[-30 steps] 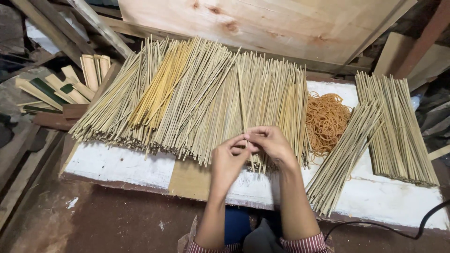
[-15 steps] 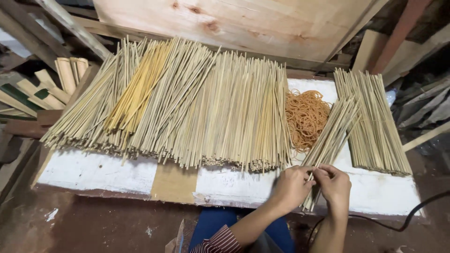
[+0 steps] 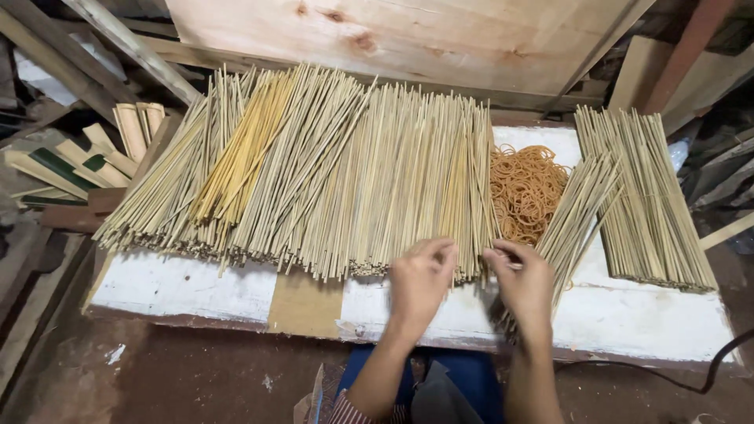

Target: Sort and align thin wooden sticks on a workbench

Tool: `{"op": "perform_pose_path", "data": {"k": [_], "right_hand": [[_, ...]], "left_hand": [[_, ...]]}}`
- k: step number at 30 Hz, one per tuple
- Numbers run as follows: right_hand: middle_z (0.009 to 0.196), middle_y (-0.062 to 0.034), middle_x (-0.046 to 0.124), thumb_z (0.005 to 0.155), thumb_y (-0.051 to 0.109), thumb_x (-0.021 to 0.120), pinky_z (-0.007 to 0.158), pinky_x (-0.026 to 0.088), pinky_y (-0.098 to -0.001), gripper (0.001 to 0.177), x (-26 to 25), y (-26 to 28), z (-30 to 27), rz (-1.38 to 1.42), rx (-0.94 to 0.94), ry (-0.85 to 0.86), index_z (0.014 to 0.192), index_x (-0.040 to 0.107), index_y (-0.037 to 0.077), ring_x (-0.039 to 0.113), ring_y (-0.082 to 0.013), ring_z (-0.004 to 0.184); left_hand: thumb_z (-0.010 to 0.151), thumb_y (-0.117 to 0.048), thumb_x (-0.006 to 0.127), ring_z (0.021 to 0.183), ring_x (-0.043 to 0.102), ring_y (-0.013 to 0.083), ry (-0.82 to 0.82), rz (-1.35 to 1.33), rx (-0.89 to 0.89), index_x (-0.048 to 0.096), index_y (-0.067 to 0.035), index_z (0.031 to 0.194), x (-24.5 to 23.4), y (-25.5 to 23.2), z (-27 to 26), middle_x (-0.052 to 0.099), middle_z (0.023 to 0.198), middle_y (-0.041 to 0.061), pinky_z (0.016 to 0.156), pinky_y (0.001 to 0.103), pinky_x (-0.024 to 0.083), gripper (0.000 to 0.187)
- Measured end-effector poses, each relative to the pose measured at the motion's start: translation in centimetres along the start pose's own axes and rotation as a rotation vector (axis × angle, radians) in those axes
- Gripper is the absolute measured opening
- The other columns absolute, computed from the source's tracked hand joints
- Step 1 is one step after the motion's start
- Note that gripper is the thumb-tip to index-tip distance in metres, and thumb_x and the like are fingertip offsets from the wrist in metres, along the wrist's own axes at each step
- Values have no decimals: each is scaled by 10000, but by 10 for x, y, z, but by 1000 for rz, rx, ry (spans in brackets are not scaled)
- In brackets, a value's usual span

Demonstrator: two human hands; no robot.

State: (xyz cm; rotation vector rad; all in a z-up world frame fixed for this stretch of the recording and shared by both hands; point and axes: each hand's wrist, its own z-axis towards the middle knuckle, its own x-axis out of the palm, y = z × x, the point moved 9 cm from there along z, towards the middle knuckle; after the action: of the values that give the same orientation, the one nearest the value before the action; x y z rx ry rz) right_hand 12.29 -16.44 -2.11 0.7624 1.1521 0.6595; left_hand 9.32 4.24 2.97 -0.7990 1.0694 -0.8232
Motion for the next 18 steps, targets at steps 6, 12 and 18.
{"op": "perform_pose_path", "data": {"k": [6, 12, 18], "right_hand": [[881, -33, 786, 782, 189, 860, 854, 579, -409, 225, 114, 75, 13, 14, -223, 249, 1004, 827, 186, 751, -288, 904], [898, -113, 758, 884, 134, 738, 872, 570, -455, 107, 187, 130, 16, -43, -351, 420, 953, 815, 163, 728, -384, 932], [921, -144, 747, 905, 138, 721, 884, 569, -468, 142, 192, 129, 16, -87, -314, 421, 1007, 820, 142, 720, -395, 960]], "left_hand": [[880, -100, 754, 970, 662, 254, -313, 466, -95, 783, -126, 1028, -85, 80, 21, 737, 968, 65, 810, 374, 546, 153], [866, -208, 770, 952, 657, 254, -245, 614, -219, 788, -180, 969, -92, 122, 29, 695, 971, 39, 804, 397, 575, 108], [823, -202, 779, 931, 663, 269, -204, 799, -235, 778, -91, 895, -88, 100, 35, 623, 970, 61, 688, 416, 633, 133]]}}
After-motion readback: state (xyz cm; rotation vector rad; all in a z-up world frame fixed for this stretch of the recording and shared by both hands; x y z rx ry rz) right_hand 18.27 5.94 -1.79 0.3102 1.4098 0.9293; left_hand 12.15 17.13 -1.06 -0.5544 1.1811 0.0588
